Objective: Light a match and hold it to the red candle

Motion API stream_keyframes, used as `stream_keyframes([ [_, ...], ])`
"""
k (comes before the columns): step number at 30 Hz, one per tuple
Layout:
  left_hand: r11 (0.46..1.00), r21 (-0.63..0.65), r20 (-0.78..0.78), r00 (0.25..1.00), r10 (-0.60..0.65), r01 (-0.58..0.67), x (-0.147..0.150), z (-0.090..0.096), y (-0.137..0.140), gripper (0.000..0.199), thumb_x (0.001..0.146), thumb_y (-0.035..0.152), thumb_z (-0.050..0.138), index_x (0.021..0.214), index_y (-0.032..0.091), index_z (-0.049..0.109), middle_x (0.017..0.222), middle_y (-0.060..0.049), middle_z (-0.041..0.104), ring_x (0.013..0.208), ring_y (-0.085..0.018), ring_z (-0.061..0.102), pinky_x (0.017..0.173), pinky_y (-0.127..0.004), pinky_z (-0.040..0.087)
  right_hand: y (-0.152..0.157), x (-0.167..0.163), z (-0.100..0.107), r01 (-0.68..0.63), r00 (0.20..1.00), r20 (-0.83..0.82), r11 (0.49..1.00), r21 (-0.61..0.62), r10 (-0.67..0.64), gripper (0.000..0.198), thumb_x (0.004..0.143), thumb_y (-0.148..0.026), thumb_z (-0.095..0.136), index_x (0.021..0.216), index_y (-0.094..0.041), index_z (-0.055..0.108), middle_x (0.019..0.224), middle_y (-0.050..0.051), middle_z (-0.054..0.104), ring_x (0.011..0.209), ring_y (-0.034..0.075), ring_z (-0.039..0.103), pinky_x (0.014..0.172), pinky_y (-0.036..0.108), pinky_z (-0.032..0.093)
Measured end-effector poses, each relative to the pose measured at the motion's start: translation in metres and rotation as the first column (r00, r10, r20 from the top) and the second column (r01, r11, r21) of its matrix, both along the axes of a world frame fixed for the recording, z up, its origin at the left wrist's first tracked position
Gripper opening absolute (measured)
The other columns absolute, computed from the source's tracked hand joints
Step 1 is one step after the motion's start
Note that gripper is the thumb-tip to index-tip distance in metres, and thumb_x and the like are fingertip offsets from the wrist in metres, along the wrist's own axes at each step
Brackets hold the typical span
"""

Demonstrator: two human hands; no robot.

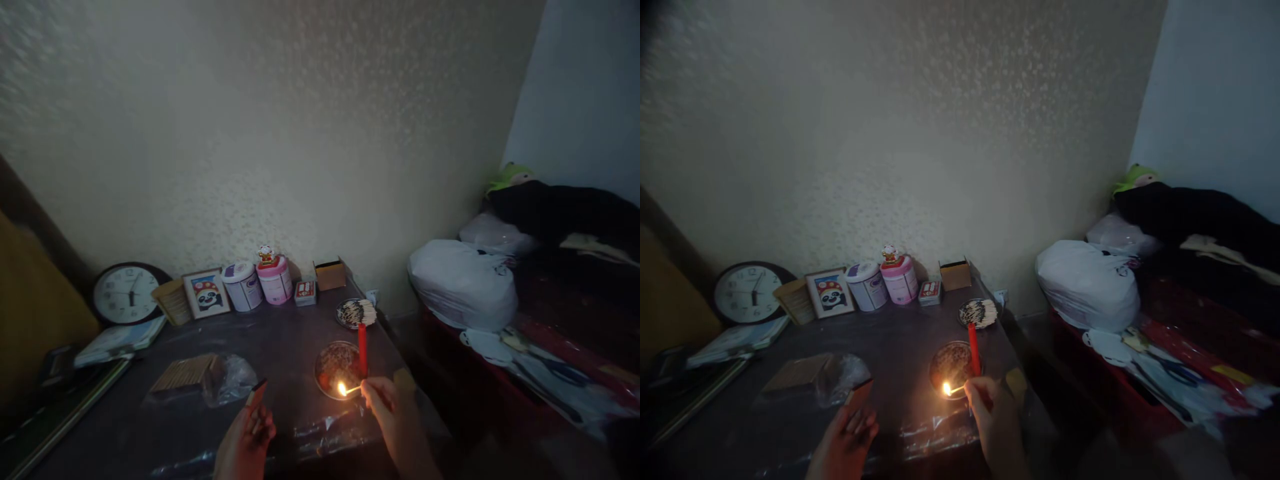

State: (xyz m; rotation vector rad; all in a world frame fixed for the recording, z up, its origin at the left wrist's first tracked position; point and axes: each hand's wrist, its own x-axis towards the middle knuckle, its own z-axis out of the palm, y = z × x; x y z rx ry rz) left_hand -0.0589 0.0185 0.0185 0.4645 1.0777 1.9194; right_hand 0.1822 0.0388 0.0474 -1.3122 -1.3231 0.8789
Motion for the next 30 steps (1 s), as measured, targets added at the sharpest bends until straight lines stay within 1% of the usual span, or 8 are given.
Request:
stream_keyframes([
  [3,0.991,-0.073,0.063,0.992,-0.11,0.115,0.005,0.013,-0.006,0.019,0.058,0.032,0.076,0.072,0.02,0.074,0.057,-0.005,0.061,0.053,-0.018,0.055,0.046,-0.031,0.045,-0.001,-0.001,0.001,-0.023,1.0,-0.015,1.0,-0.005,0.023,0.029,0.08,-0.044,0.056,0.069,-0.019,0.066,0.062,0.001,0.065,0.062,0.019,0.062,0.058,0.024,0.047],
  [6,0.987,-0.104,0.1,0.988,-0.116,0.127,0.007,0.024,-0.009,0.02,0.056,0.031,0.076,0.072,0.02,0.074,0.055,-0.004,0.061,0.052,-0.017,0.054,0.046,-0.029,0.045,-0.001,-0.002,0.0,-0.043,0.998,-0.037,0.999,-0.023,0.042,0.031,0.08,-0.046,0.055,0.072,-0.019,0.067,0.063,0.002,0.066,0.063,0.02,0.062,0.058,0.025,0.046],
  [9,0.983,-0.122,0.136,0.983,-0.123,0.14,0.007,0.03,-0.01,0.02,0.054,0.03,0.078,0.071,0.02,0.073,0.056,-0.003,0.06,0.053,-0.017,0.054,0.048,-0.03,0.046,0.0,-0.003,0.0,-0.015,1.0,0.003,1.0,-0.027,0.016,0.031,0.078,-0.047,0.056,0.071,-0.018,0.065,0.063,0.003,0.064,0.063,0.019,0.06,0.059,0.026,0.045],
  [12,0.981,-0.137,0.159,0.98,-0.116,0.138,0.006,0.028,-0.009,0.021,0.054,0.03,0.078,0.071,0.022,0.073,0.057,-0.002,0.061,0.054,-0.017,0.055,0.05,-0.03,0.047,0.0,-0.002,0.001,0.003,0.999,0.051,0.999,-0.038,-0.001,0.032,0.077,-0.048,0.055,0.07,-0.018,0.064,0.063,0.003,0.063,0.062,0.019,0.059,0.059,0.026,0.044],
  [18,0.99,-0.084,0.148,0.984,-0.103,0.116,0.003,0.006,-0.005,0.023,0.056,0.04,0.078,0.067,0.023,0.069,0.064,-0.003,0.063,0.057,-0.017,0.055,0.049,-0.03,0.046,0.001,-0.003,-0.001,0.011,0.998,0.06,1.0,-0.028,-0.009,0.031,0.077,-0.048,0.055,0.067,-0.019,0.062,0.06,0.001,0.061,0.06,0.018,0.057,0.058,0.026,0.042],
  [20,0.99,-0.079,0.148,0.983,-0.107,0.12,0.002,0.001,-0.005,0.025,0.055,0.042,0.078,0.068,0.023,0.068,0.067,-0.003,0.064,0.058,-0.017,0.055,0.05,-0.03,0.046,0.001,-0.003,-0.001,0.002,0.998,0.056,1.0,-0.028,0.0,0.031,0.078,-0.048,0.055,0.067,-0.019,0.062,0.06,0.001,0.061,0.06,0.018,0.057,0.057,0.026,0.041],
  [26,0.986,-0.077,0.077,0.987,-0.142,0.148,0.001,0.008,-0.005,0.026,0.053,0.042,0.08,0.057,0.022,0.064,0.059,-0.002,0.059,0.055,-0.017,0.053,0.048,-0.031,0.044,0.001,-0.003,-0.002,0.0,0.999,0.052,1.0,-0.016,0.001,0.032,0.078,-0.048,0.055,0.068,-0.019,0.063,0.06,0.001,0.061,0.06,0.017,0.056,0.057,0.025,0.041],
  [30,0.987,-0.096,0.073,0.99,-0.12,0.127,0.003,0.01,-0.005,0.025,0.056,0.041,0.079,0.061,0.021,0.066,0.062,-0.002,0.059,0.056,-0.017,0.054,0.049,-0.032,0.045,0.001,-0.004,-0.002,-0.009,0.998,0.058,1.0,-0.021,0.01,0.033,0.079,-0.048,0.054,0.067,-0.018,0.062,0.059,0.001,0.059,0.059,0.017,0.055,0.057,0.026,0.04],
])
